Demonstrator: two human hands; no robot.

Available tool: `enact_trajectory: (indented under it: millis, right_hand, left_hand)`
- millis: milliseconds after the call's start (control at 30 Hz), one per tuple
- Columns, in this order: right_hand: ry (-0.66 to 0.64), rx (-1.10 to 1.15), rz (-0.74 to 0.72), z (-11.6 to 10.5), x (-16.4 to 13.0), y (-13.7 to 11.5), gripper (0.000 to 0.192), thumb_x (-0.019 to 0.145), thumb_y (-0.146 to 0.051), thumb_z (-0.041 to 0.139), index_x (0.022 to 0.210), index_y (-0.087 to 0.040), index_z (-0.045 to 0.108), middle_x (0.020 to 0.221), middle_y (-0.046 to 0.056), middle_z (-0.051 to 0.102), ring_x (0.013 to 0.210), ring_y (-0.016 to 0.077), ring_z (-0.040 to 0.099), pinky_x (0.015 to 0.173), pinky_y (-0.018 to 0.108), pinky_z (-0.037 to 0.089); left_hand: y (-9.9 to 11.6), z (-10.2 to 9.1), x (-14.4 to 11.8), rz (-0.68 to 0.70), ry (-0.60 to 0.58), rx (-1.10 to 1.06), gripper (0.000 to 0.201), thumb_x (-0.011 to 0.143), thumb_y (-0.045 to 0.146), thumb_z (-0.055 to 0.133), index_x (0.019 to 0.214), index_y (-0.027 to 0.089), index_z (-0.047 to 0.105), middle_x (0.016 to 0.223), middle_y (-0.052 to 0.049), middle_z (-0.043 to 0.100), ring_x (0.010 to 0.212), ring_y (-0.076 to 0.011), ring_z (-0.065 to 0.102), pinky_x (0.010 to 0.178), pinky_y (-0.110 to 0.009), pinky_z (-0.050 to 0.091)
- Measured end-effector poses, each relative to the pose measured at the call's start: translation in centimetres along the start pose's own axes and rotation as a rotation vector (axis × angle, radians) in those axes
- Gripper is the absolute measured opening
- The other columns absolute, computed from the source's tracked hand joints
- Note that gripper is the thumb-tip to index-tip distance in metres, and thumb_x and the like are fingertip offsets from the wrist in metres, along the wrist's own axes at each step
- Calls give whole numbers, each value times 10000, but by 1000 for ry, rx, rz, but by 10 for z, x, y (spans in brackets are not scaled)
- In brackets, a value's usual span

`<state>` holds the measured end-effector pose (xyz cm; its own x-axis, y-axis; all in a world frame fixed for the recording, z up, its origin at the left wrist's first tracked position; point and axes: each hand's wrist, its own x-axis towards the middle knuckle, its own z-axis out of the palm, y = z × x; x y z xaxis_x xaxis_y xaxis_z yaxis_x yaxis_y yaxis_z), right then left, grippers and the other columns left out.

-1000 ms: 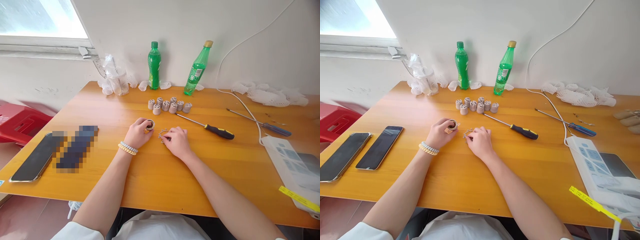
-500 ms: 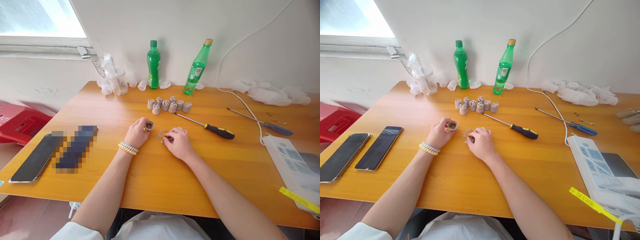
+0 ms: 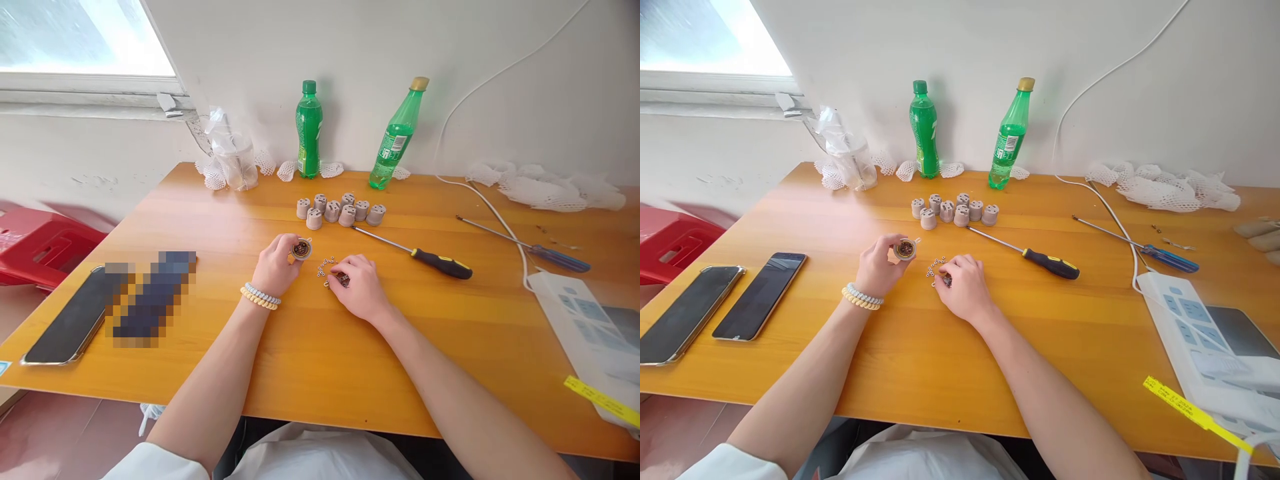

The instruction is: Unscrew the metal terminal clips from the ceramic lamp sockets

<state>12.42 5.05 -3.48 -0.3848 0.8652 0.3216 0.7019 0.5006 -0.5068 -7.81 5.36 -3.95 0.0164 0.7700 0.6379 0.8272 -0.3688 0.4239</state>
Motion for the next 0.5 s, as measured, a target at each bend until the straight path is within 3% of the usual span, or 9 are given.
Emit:
enact_trajectory:
  millis: [133, 267, 400, 500]
  right_hand:
    - [-12, -6, 8, -2, 0, 0, 85, 807, -235, 617, 791, -186, 685, 812, 49, 645, 867, 208, 552, 814, 378, 373]
    - [-26, -7, 9, -3, 0, -1, 83, 806, -235, 619, 795, -186, 684, 826, 52, 647, 879, 211, 551, 823, 379, 377]
    - [-26, -10, 11, -3, 0, -1, 82, 805, -241, 620, 797, -187, 681, 835, 57, 651, 883, 215, 552, 825, 383, 379]
    - [-25, -15, 5, -2, 0, 0, 83, 805, -242, 619, 800, -186, 680, 841, 60, 651, 885, 217, 550, 826, 387, 380]
  left_hand:
    - [2, 1, 0, -83, -143, -37, 365, 662, 168, 742, 908, 229, 479, 798, 11, 667, 653, -151, 629, 604, -259, 482]
    - [5, 3, 0, -209, -79, -90, 386, 672, 228, 757, 922, 231, 463, 821, 14, 668, 669, -147, 639, 649, -268, 487]
    - [6, 2, 1, -314, -186, -121, 549, 658, 185, 753, 1098, 245, 430, 845, 24, 680, 613, -141, 631, 656, -286, 498]
    - [6, 1, 1, -297, -168, -110, 632, 667, 137, 724, 1191, 243, 386, 944, -13, 692, 739, -165, 663, 721, -306, 511]
